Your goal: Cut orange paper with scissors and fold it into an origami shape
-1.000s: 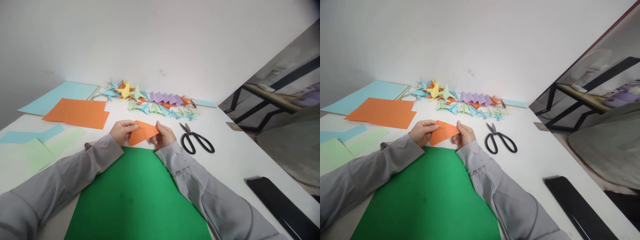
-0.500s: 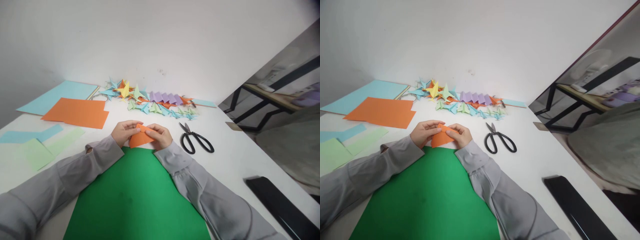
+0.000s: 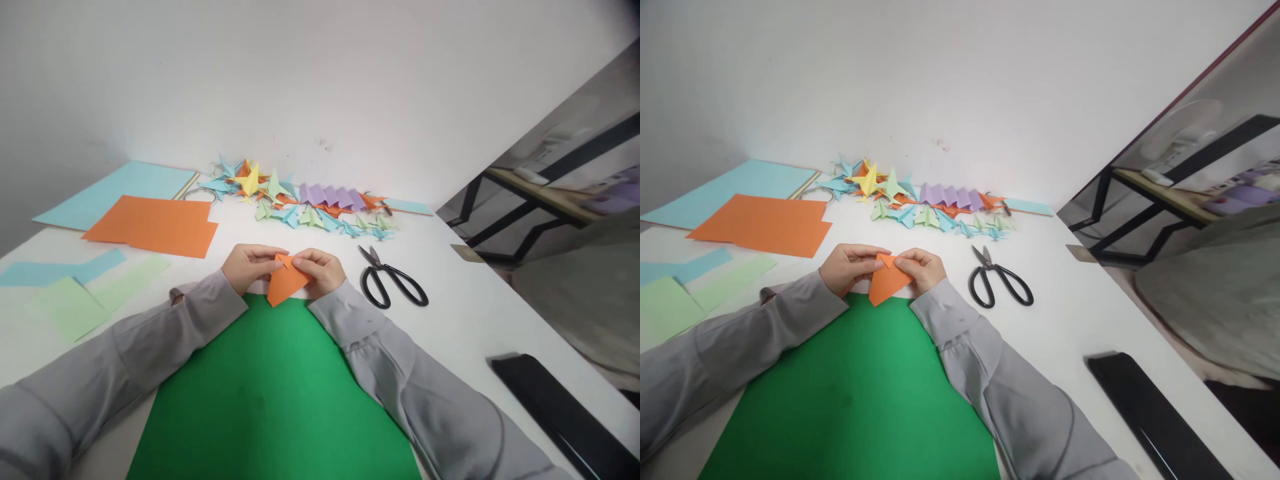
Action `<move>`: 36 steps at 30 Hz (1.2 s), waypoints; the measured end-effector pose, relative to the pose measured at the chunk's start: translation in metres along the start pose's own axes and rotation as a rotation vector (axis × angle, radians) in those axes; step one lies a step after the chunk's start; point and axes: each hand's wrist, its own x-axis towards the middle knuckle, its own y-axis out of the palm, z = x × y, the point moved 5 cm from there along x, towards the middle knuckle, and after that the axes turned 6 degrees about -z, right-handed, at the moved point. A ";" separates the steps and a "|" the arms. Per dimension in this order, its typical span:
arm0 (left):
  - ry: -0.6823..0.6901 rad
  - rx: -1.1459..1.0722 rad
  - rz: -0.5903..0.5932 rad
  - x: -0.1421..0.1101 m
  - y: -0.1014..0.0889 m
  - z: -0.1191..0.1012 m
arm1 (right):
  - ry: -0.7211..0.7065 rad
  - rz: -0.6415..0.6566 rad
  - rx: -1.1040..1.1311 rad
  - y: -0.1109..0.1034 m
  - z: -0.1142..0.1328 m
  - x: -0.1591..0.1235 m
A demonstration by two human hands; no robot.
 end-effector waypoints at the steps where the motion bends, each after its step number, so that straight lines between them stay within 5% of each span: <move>1: 0.001 0.012 0.005 0.000 0.000 0.000 | 0.021 -0.003 0.034 0.001 0.001 0.000; 11: 0.073 0.027 0.020 0.001 0.001 -0.002 | 0.080 0.042 0.047 0.007 0.007 -0.007; 25: -0.001 0.022 -0.033 -0.001 0.001 -0.002 | -0.002 0.104 -0.041 0.003 0.003 -0.003; 36: -0.038 -0.057 0.121 -0.003 0.006 -0.007 | 0.078 0.077 0.082 0.005 0.006 -0.006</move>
